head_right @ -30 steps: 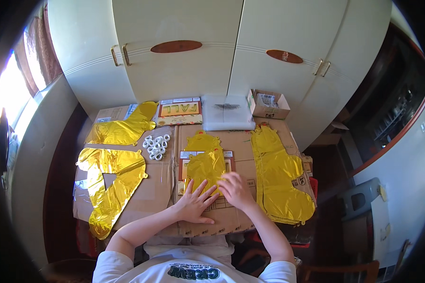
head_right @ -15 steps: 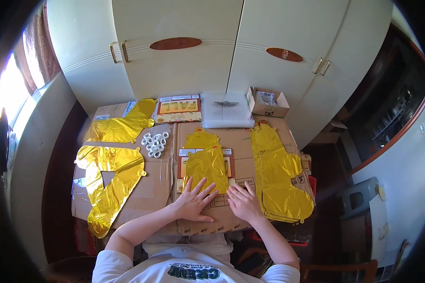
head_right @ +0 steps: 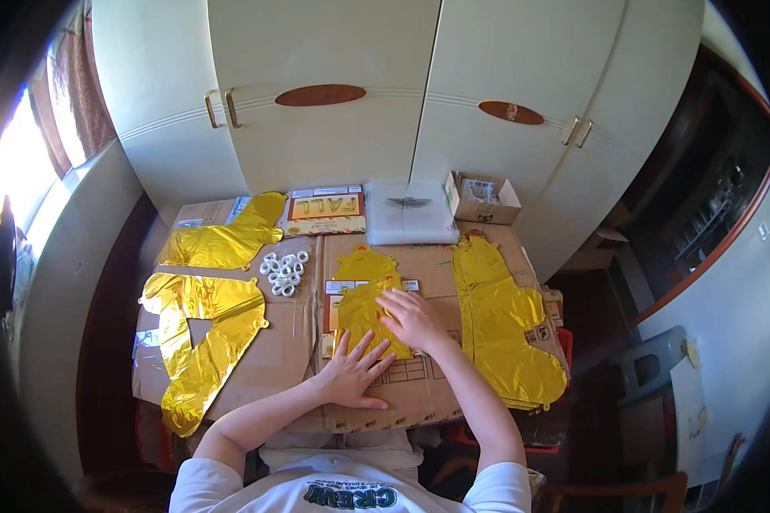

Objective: Folding gold foil decorations and placing them onto cardboard inserts for packaging.

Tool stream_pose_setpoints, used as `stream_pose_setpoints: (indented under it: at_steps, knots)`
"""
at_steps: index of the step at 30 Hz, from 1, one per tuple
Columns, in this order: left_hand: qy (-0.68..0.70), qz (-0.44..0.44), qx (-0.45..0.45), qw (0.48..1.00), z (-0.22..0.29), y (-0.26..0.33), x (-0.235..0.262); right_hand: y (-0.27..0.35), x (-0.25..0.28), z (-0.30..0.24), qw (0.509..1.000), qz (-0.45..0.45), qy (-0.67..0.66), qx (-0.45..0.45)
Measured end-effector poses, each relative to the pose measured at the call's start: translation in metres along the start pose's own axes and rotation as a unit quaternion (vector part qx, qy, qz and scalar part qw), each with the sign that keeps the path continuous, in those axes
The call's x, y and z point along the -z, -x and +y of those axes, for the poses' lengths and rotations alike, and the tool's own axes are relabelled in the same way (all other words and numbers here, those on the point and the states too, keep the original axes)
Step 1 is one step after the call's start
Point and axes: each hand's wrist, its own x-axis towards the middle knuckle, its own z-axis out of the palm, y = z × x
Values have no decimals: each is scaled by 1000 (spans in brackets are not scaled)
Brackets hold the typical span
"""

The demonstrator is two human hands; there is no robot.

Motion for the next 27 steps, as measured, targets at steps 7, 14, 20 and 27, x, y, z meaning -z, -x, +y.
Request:
stream_pose_setpoints:
  at_steps: [7, 14, 20, 27]
  knots:
    - [6, 8, 8, 1000, 1, 1, -2, 0, -28, 0, 998, -40, 49, 25]
    - [12, 21, 52, 998, 1, 4, -5, 0, -24, -4, 997, -62, 49, 13]
    - [11, 27, 64, 998, -3, 8, -4, 1, -25, -3, 997, -66, 50, 8]
    - [18, 33, 102, 994, -10, 17, -7, 1, -25, -4, 996, -73, 50, 4]
